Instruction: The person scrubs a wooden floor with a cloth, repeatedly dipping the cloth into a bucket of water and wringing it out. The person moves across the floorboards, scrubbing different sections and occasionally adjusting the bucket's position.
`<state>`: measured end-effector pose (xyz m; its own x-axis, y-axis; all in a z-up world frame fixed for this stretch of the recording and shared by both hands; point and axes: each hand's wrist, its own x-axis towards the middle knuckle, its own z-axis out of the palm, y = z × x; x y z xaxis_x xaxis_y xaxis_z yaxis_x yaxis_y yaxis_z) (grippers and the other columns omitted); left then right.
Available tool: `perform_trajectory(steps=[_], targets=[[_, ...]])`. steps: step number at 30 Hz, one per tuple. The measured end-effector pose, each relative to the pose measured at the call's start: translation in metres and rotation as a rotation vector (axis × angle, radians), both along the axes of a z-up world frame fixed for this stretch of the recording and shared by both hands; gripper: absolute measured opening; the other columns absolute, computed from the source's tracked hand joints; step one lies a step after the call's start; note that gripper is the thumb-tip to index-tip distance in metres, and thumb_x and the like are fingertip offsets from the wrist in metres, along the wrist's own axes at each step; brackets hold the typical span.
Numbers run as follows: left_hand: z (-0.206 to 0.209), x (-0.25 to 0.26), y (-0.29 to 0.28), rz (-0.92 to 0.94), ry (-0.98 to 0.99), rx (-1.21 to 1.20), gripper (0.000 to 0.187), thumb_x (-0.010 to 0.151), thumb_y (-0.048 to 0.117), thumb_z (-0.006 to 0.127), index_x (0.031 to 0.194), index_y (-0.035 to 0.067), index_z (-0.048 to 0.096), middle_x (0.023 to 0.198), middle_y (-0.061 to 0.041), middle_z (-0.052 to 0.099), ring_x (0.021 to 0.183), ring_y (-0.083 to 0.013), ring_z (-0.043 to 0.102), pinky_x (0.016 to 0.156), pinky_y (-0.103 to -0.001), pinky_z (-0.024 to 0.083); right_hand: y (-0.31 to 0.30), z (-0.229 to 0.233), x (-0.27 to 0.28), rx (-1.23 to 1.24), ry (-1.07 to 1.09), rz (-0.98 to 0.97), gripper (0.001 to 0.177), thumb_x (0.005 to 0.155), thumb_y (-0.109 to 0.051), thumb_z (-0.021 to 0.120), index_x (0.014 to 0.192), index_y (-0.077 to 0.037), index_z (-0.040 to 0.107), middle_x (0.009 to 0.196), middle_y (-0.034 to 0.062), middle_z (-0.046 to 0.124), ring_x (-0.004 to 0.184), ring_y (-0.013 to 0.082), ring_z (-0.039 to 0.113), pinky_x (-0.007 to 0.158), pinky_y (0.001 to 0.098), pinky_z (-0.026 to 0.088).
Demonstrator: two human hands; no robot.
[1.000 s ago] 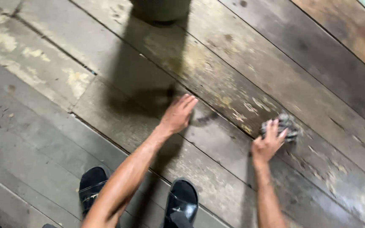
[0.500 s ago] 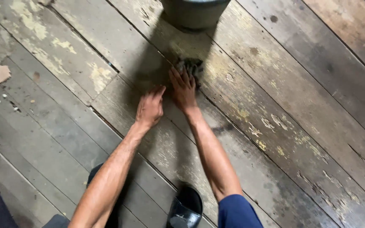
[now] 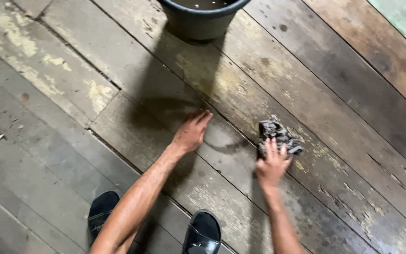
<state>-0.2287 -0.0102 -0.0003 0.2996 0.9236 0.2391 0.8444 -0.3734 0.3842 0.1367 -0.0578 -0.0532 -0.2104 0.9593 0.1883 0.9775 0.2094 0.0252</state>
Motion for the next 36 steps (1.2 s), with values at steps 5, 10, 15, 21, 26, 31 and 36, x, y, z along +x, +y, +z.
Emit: perform_trajectory(steps=[5,10,15,21,26,31,36], targets=[[-0.003,-0.035,0.001,-0.048,0.234,0.130,0.041,0.086,0.008,0.060,0.127,0.008,0.067,0.129,-0.017,0.064,0.115,-0.0339,0.065,0.093,-0.046,0.051,0.046,-0.106,-0.117,0.169,0.338,0.033,0.066,0.075,-0.030,0.055,0.139,-0.018,0.065,0.140,0.0041,0.066,0.126,0.0292,0.058,0.103,0.0500,0.036],[0.028,-0.066,-0.007,0.129,0.098,0.024,0.058,0.089,0.008,0.057,0.147,0.011,0.056,0.111,-0.018,0.068,0.096,-0.0373,0.072,0.076,-0.044,0.057,0.114,-0.012,-0.258,0.291,0.432,0.229,0.053,0.083,-0.016,0.060,0.136,-0.013,0.066,0.121,0.0103,0.072,0.112,0.0339,0.065,0.087,0.0530,0.049],[0.006,-0.074,0.001,0.216,0.046,-0.043,0.055,0.093,0.010,0.056,0.148,0.013,0.058,0.119,-0.018,0.068,0.106,-0.0368,0.070,0.087,-0.042,0.058,0.153,-0.045,-0.269,0.167,0.354,0.522,0.079,0.073,-0.028,0.059,0.151,-0.026,0.050,0.146,0.0009,0.059,0.130,0.0315,0.051,0.098,0.0521,0.041],[0.002,-0.008,0.023,-0.052,-0.101,-0.041,0.059,0.087,0.002,0.059,0.145,0.008,0.057,0.134,-0.019,0.063,0.122,-0.0364,0.064,0.105,-0.044,0.052,0.100,0.005,-0.123,0.182,0.198,0.527,0.048,0.090,-0.020,0.059,0.137,-0.030,0.062,0.143,-0.0089,0.062,0.135,0.0223,0.052,0.111,0.0451,0.038],[-0.004,0.030,0.032,-0.173,-0.112,0.051,0.060,0.083,0.000,0.061,0.143,0.003,0.056,0.137,-0.021,0.060,0.131,-0.0373,0.058,0.116,-0.044,0.043,0.056,-0.005,0.043,0.075,-0.072,0.262,0.087,0.061,-0.047,0.082,0.143,-0.032,0.057,0.140,-0.0116,0.063,0.132,0.0164,0.055,0.115,0.0452,0.036],[-0.016,0.020,0.037,-0.138,-0.117,0.067,0.049,0.092,0.005,0.058,0.141,0.006,0.060,0.135,-0.017,0.063,0.130,-0.0340,0.060,0.112,-0.044,0.045,0.022,0.002,0.026,-0.033,-0.016,-0.171,0.081,0.068,-0.026,0.064,0.148,-0.032,0.056,0.151,-0.0050,0.058,0.135,0.0375,0.052,0.083,0.0540,0.050],[0.017,-0.016,0.031,-0.081,-0.206,-0.051,0.046,0.097,-0.001,0.051,0.142,0.001,0.058,0.137,-0.020,0.062,0.130,-0.0370,0.058,0.106,-0.047,0.047,0.077,-0.042,-0.121,0.189,0.440,0.058,0.076,0.065,-0.018,0.055,0.140,-0.022,0.066,0.134,-0.0007,0.070,0.125,0.0255,0.061,0.103,0.0442,0.041]])
